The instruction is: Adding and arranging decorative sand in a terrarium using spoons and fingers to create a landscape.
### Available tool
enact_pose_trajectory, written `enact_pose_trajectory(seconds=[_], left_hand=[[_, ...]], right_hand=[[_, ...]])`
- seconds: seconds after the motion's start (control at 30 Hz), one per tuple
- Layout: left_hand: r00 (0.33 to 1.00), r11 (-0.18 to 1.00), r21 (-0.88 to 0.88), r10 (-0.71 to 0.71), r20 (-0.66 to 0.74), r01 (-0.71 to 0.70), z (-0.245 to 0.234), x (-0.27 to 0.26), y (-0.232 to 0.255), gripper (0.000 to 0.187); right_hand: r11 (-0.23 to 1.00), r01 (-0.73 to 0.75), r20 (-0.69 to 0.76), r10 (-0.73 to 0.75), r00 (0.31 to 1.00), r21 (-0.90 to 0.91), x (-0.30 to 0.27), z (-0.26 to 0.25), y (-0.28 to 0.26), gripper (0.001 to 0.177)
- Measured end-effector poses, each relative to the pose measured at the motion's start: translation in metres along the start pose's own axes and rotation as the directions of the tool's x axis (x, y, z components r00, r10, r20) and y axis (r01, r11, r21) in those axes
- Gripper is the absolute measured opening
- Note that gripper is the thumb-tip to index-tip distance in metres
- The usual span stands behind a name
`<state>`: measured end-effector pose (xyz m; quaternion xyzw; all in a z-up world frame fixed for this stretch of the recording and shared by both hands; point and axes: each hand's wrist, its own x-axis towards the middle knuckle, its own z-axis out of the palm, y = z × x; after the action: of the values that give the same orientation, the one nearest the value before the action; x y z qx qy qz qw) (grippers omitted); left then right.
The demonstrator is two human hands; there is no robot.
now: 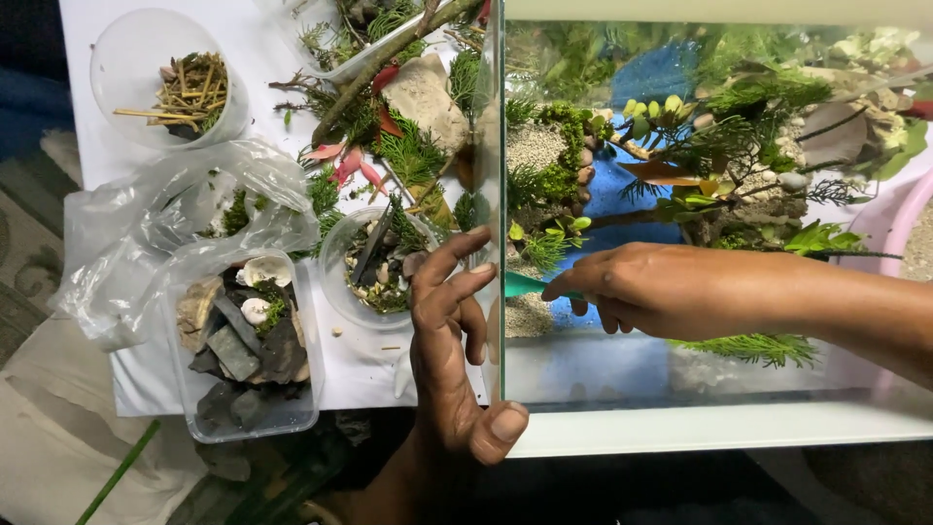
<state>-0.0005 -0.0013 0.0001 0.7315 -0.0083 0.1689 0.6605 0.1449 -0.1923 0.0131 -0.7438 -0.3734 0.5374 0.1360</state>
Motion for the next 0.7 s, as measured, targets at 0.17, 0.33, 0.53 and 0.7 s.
enact_pose_trajectory(seconds=[0.17, 0.33, 0.53, 0.7], left_hand=[[1.0, 1.0, -0.013, -0.019, 0.008, 0.019, -0.0004, -0.0002, 0.0012, 0.076], [1.0, 1.0, -0.018, -0.01, 0.002, 0.01, 0.0004, -0.0008, 0.0001, 0.077], [1.0, 1.0, 0.002, 0.0, 0.012, 0.0, -0.0004, 0.0, 0.0012, 0.077], [0.999, 1.0, -0.01, -0.024, 0.022, 0.025, -0.0014, -0.0021, 0.0038, 0.076]], right_hand=[[1.0, -0.026, 0.012, 0.026, 1.0, 0.016, 0.0008, -0.0023, 0.0003, 0.048], [0.996, -0.087, 0.092, 0.089, 0.992, -0.028, 0.0001, -0.0027, -0.0023, 0.057], [0.997, -0.065, 0.088, 0.068, 0.994, -0.041, -0.0011, -0.0036, -0.0012, 0.046], [0.996, -0.042, 0.11, 0.05, 0.993, -0.074, -0.0048, -0.007, -0.0029, 0.037]])
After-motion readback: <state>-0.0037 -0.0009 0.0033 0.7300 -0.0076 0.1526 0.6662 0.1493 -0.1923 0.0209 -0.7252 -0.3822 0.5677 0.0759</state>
